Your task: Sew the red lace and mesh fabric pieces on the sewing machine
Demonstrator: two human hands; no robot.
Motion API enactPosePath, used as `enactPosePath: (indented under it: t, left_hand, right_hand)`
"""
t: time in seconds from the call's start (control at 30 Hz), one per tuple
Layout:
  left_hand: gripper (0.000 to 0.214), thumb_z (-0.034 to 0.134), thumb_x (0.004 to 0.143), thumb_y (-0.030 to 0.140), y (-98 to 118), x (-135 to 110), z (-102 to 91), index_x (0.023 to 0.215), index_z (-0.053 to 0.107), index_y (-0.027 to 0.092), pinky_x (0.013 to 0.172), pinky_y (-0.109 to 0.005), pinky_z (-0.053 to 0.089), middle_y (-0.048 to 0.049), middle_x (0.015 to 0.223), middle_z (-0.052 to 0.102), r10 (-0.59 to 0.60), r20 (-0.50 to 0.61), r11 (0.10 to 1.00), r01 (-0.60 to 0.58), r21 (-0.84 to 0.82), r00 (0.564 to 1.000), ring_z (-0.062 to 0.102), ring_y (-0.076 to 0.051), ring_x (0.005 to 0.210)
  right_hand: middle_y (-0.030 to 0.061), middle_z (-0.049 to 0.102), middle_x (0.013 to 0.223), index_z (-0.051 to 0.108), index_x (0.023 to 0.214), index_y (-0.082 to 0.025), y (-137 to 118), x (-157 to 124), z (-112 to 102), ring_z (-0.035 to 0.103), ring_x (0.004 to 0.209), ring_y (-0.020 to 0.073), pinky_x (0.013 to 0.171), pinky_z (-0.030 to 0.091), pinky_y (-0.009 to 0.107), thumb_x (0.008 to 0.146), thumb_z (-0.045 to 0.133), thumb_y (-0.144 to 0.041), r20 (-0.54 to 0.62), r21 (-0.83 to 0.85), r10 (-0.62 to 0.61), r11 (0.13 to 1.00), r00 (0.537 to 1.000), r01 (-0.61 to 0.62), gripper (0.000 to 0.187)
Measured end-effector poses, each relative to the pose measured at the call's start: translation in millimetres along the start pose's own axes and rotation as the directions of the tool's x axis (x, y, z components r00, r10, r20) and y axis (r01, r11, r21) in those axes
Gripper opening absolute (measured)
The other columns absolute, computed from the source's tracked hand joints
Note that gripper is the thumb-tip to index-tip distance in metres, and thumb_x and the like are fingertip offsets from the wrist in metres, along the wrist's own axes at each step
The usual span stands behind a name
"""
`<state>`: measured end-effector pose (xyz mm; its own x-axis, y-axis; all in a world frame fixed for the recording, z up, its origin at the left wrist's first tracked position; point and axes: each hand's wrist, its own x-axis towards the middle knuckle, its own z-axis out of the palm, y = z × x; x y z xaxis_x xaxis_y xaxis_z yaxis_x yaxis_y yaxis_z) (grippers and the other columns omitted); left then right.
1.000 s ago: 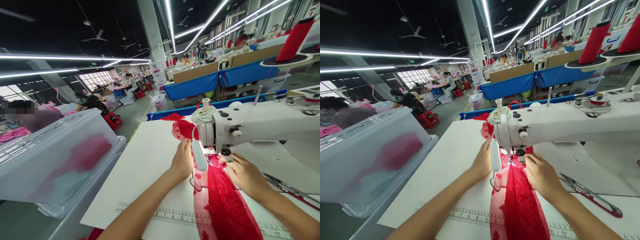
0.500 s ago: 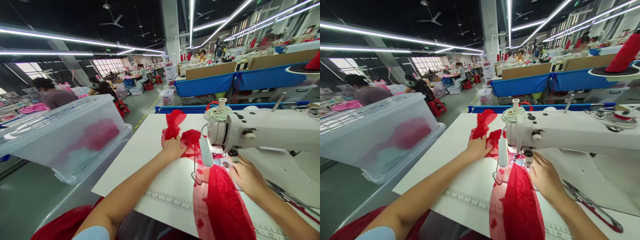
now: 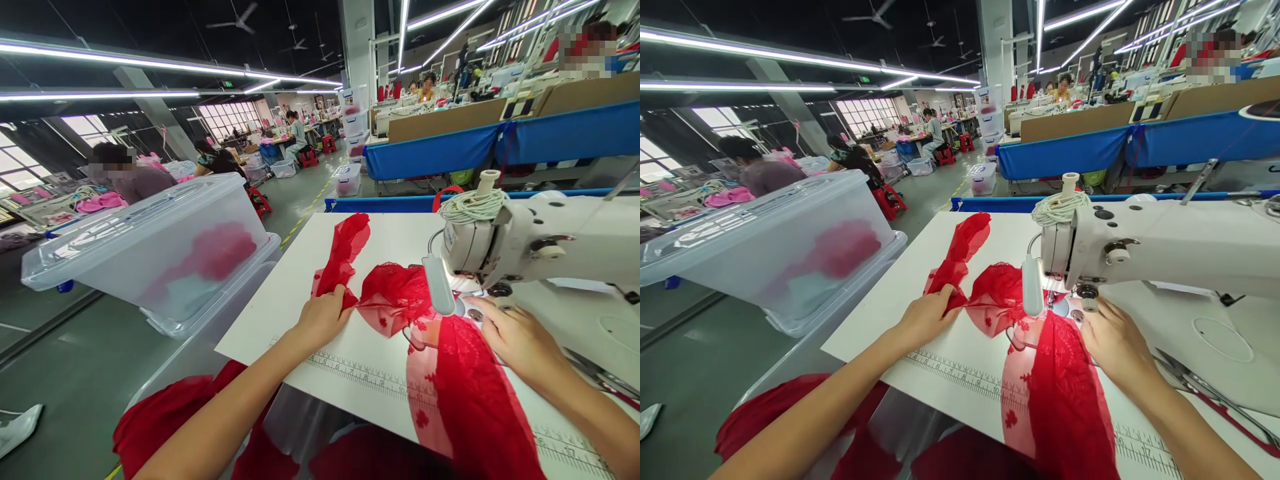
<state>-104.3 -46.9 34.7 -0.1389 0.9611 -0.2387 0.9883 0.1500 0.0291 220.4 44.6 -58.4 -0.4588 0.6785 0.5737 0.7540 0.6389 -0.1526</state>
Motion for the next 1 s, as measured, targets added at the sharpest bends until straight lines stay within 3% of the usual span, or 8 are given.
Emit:
enactPosePath:
  t: [0.27,0.4,0.5,0.6,0.7,0.77,0.83,1.0]
  left_hand:
    - [0.024,0.037,0.102,0.025,-11.0,17.8,0.3,0.115,0.055,0.017,0.079,-0.037,0.051,-0.0108,0.108,0.071,0.02,-0.03,1.0,-0.02,0.001,0.999,0.069,-0.028,0.095]
    - [0.043,0.035,0.102,0.022,-7.6,24.2,6.3,0.144,0.04,0.011,0.107,-0.056,0.038,-0.023,0.148,0.047,-0.007,-0.112,0.999,0.012,0.045,0.994,0.049,-0.038,0.134]
    - [0.056,0.039,0.095,0.008,8.0,10.2,22.2,0.151,0.035,0.011,0.113,-0.067,0.027,-0.0254,0.159,0.031,0.024,-0.167,0.996,-0.009,0.093,0.986,0.032,-0.042,0.146]
    - [0.054,0.038,0.088,-0.002,29.0,-16.9,42.4,0.137,0.052,0.015,0.113,-0.057,0.034,-0.0188,0.147,0.05,0.296,-0.352,0.955,-0.262,0.142,0.888,0.048,-0.033,0.136]
    - [0.025,0.047,0.093,0.009,50.5,-44.5,57.6,0.11,0.063,0.017,0.09,-0.044,0.052,-0.0105,0.11,0.067,0.435,-0.421,0.89,-0.451,0.068,0.796,0.064,-0.026,0.099]
    - [0.01,0.061,0.092,0.025,63.8,-57.6,63.3,0.097,0.062,0.016,0.077,-0.043,0.054,-0.0082,0.095,0.066,0.363,-0.412,0.917,-0.4,-0.005,0.836,0.062,-0.026,0.086]
    - [0.02,0.069,0.088,0.034,75.1,-65.5,66.2,0.091,0.06,0.017,0.074,-0.044,0.052,-0.0076,0.091,0.063,0.264,-0.377,0.944,-0.319,-0.089,0.888,0.06,-0.027,0.083]
    - [0.012,0.05,0.096,0.02,91.8,-75.1,62.3,0.084,0.053,0.021,0.075,-0.038,0.047,-0.0056,0.088,0.063,0.234,-0.25,0.854,-0.322,-0.408,0.939,0.06,-0.024,0.081]
  right_hand:
    - [0.0054,0.068,0.067,0.071,0.095,-0.023,-9.6,7.5,-9.7,0.066,0.066,0.0257,0.063,0.05,0.037,0.081,0.037,-0.023,0.05,0.174,0.121,0.976,0.991,-0.128,0.037]
    - [0.0079,0.075,0.09,0.066,0.087,-0.025,-14.7,7.7,-14.0,0.069,0.083,0.0253,0.07,0.051,0.036,0.08,0.038,-0.027,0.042,0.228,0.26,0.938,0.965,-0.263,0.029]
    - [0.0088,0.075,0.101,0.064,0.088,-0.025,-16.3,6.7,-23.6,0.068,0.079,0.0223,0.063,0.05,0.033,0.082,0.038,-0.029,0.03,0.223,0.34,0.914,0.94,-0.338,0.027]
    - [0.0064,0.075,0.094,0.063,0.088,-0.026,-21.3,3.1,-42.1,0.066,0.067,0.0197,0.054,0.046,0.031,0.084,0.039,-0.035,0.08,0.234,0.381,0.891,0.921,-0.388,0.026]
    - [0.0024,0.069,0.068,0.061,0.08,-0.027,-32.6,-7.7,-62.9,0.059,0.054,0.0206,0.048,0.041,0.032,0.084,0.04,-0.045,0.272,0.131,0.401,0.885,0.875,-0.447,0.028]
    - [0.0018,0.063,0.057,0.057,0.073,-0.028,-42.2,-19.5,-73.0,0.056,0.048,0.0217,0.044,0.036,0.032,0.082,0.039,-0.054,0.367,0.021,0.436,0.879,0.822,-0.476,0.033]
    - [0.0032,0.066,0.064,0.059,0.078,-0.027,-51.6,-33.2,-78.4,0.059,0.049,0.0227,0.042,0.034,0.032,0.081,0.041,-0.062,0.365,0.001,0.486,0.852,0.794,-0.523,0.039]
    - [0.007,0.073,0.091,0.067,0.099,-0.025,-74.2,-56.5,-80.0,0.069,0.072,0.0229,0.06,0.056,0.034,0.082,0.056,-0.064,0.406,0.374,0.468,0.699,0.785,-0.61,0.043]
